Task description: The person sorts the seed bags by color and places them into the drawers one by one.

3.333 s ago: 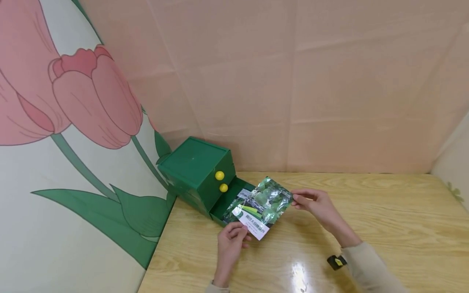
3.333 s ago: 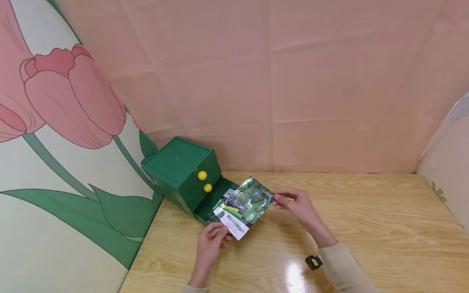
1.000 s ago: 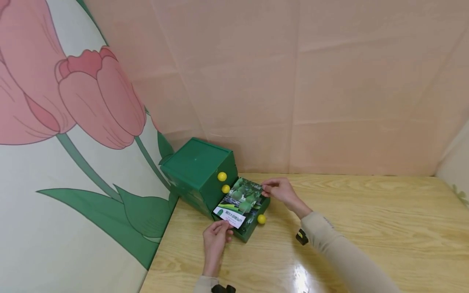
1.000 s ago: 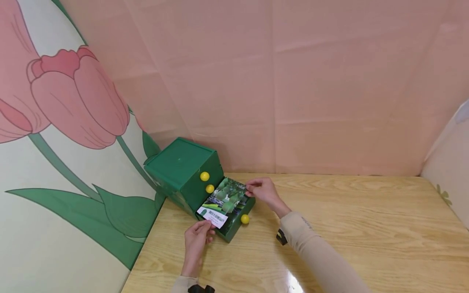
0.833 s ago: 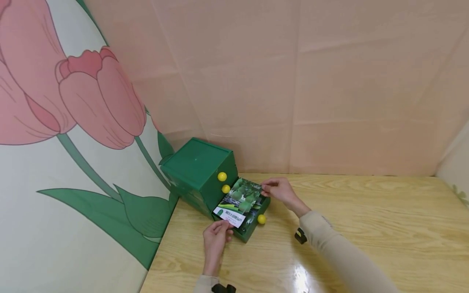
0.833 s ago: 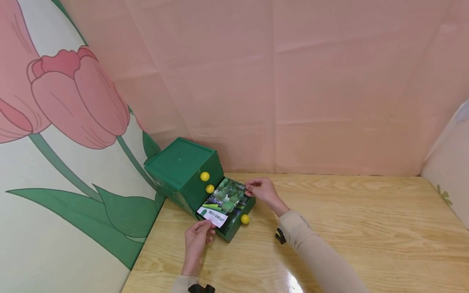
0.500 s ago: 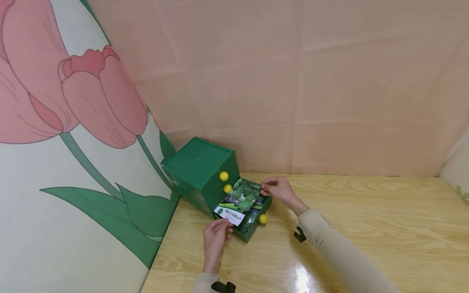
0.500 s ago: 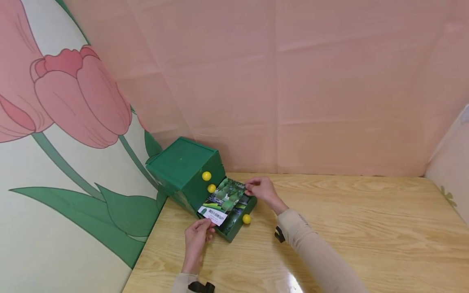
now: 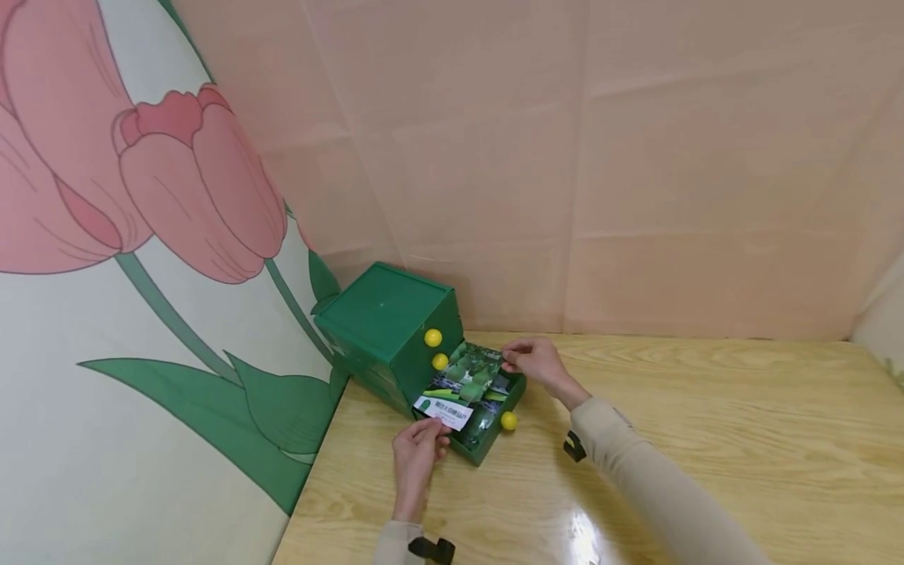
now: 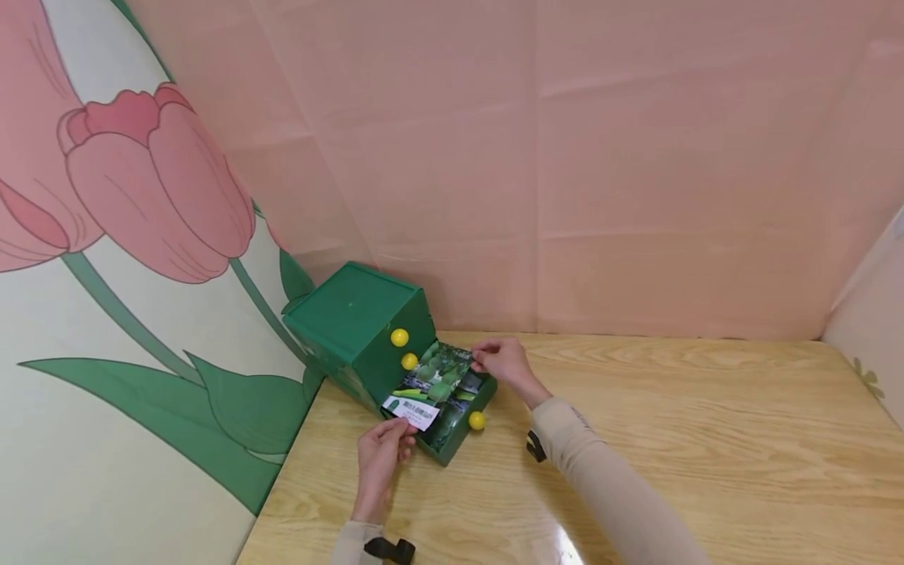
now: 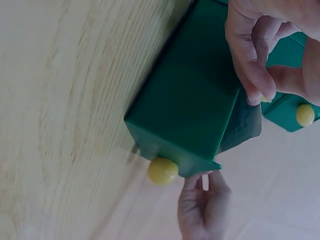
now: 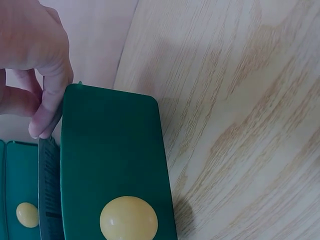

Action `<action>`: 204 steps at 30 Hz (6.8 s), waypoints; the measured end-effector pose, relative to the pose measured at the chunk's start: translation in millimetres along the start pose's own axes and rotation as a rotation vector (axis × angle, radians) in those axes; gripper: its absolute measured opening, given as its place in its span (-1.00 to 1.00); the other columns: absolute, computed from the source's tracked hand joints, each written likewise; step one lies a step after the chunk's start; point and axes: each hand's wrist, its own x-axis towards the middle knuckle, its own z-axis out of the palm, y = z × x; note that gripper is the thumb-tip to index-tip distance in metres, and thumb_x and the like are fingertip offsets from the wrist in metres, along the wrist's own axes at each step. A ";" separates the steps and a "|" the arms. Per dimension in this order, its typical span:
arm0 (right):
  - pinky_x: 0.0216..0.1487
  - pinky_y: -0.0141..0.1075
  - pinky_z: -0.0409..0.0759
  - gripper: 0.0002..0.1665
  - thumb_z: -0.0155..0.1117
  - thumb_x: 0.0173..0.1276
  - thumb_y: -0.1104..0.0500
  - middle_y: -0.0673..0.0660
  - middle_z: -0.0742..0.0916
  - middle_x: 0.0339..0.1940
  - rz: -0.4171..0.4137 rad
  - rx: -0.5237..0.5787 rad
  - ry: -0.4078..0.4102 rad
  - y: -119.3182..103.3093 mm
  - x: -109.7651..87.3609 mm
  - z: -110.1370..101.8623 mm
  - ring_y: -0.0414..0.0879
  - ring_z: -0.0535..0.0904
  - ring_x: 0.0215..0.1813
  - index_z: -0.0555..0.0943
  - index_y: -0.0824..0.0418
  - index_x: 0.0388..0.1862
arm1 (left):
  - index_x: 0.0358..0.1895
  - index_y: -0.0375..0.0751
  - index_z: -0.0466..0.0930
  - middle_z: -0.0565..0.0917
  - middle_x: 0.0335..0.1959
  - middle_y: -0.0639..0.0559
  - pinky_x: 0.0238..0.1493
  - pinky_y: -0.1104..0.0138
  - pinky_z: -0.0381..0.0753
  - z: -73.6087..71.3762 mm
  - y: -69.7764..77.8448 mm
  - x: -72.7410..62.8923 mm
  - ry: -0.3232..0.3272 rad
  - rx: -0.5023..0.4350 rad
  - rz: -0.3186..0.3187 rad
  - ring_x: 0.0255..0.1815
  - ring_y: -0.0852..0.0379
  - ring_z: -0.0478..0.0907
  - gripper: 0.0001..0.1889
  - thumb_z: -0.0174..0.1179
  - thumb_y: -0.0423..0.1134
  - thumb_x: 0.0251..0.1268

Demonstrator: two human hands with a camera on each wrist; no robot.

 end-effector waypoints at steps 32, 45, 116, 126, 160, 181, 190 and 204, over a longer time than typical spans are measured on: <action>-0.35 -0.35 0.71 -0.81 0.34 0.45 0.40 0.30 0.84 -0.25 -0.184 -0.242 0.084 3.0 3.0 31.6 0.04 0.79 -0.30 0.79 0.43 -0.04 | -0.06 -0.48 0.68 0.78 -0.41 -0.11 -0.50 0.44 0.65 -16.1 1.9 12.9 0.088 0.062 0.056 -0.48 0.19 0.63 -0.78 0.26 -0.30 0.57; -0.24 -0.21 0.75 -0.89 0.40 0.40 0.31 0.18 0.84 -0.26 -0.203 -0.324 0.208 1.0 11.2 39.4 -0.05 0.74 -0.29 0.81 0.30 -0.17 | -0.10 -0.47 0.65 0.77 -0.44 -0.04 -0.52 0.45 0.66 -8.9 6.4 21.1 0.144 0.079 0.083 -0.51 0.20 0.63 -0.81 0.26 -0.32 0.57; -0.08 -0.45 0.70 -0.80 0.44 0.41 0.37 0.26 0.77 -0.01 -0.181 -0.026 0.353 42.5 -88.4 47.7 0.05 0.76 -0.03 0.70 0.38 -0.02 | 0.07 -0.30 0.74 0.74 0.06 -0.19 -0.03 0.23 0.60 -28.7 113.9 11.4 0.131 0.370 1.024 0.08 -0.08 0.61 -0.79 0.36 -0.45 0.43; -0.07 -0.44 0.73 -0.83 0.38 0.39 0.44 0.31 0.76 -0.03 -0.119 -0.014 0.338 57.6 -89.7 59.6 0.10 0.78 -0.01 0.68 0.36 -0.07 | 0.09 -0.26 0.75 0.68 0.23 -0.21 0.60 -0.36 0.19 -32.5 109.3 31.1 0.113 0.507 1.027 0.57 -0.35 0.33 -0.79 0.31 -0.28 0.54; -0.13 -0.37 0.77 -0.78 0.43 0.27 0.47 0.31 0.76 -0.06 -0.082 -0.002 0.288 61.5 -84.0 71.2 0.07 0.77 -0.06 0.66 0.38 -0.11 | -0.15 -0.47 0.75 0.70 -0.04 -0.44 0.38 -0.41 0.46 -21.5 110.0 39.5 0.169 0.404 1.258 0.32 -0.60 0.50 -0.78 0.40 -0.66 0.12; -0.15 -0.35 0.77 -0.75 0.43 0.25 0.48 0.31 0.76 -0.05 -0.082 -0.023 0.268 58.8 -82.9 71.1 0.06 0.76 -0.07 0.66 0.38 -0.09 | -0.16 -0.55 0.73 0.68 -0.06 -0.50 0.41 -0.43 0.40 -14.9 116.7 26.3 0.156 0.381 1.241 0.32 -0.65 0.48 -0.83 0.38 -0.66 0.17; -0.16 -0.36 0.77 -0.75 0.41 0.26 0.49 0.31 0.76 -0.06 -0.092 -0.028 0.248 56.2 -84.4 72.0 0.04 0.75 -0.09 0.66 0.40 -0.08 | -0.16 -0.54 0.73 0.69 -0.07 -0.48 0.41 -0.42 0.41 -14.4 117.4 25.9 0.159 0.368 1.238 0.32 -0.64 0.48 -0.82 0.38 -0.66 0.17; -0.09 -0.27 0.82 -0.76 0.46 0.28 0.48 0.31 0.77 -0.06 -0.095 -0.047 0.247 55.3 -88.0 72.1 0.07 0.76 -0.06 0.69 0.40 -0.09 | -0.16 -0.53 0.74 0.69 -0.06 -0.47 0.42 -0.41 0.43 -15.1 115.8 24.2 0.164 0.366 1.230 0.33 -0.61 0.49 -0.83 0.39 -0.65 0.18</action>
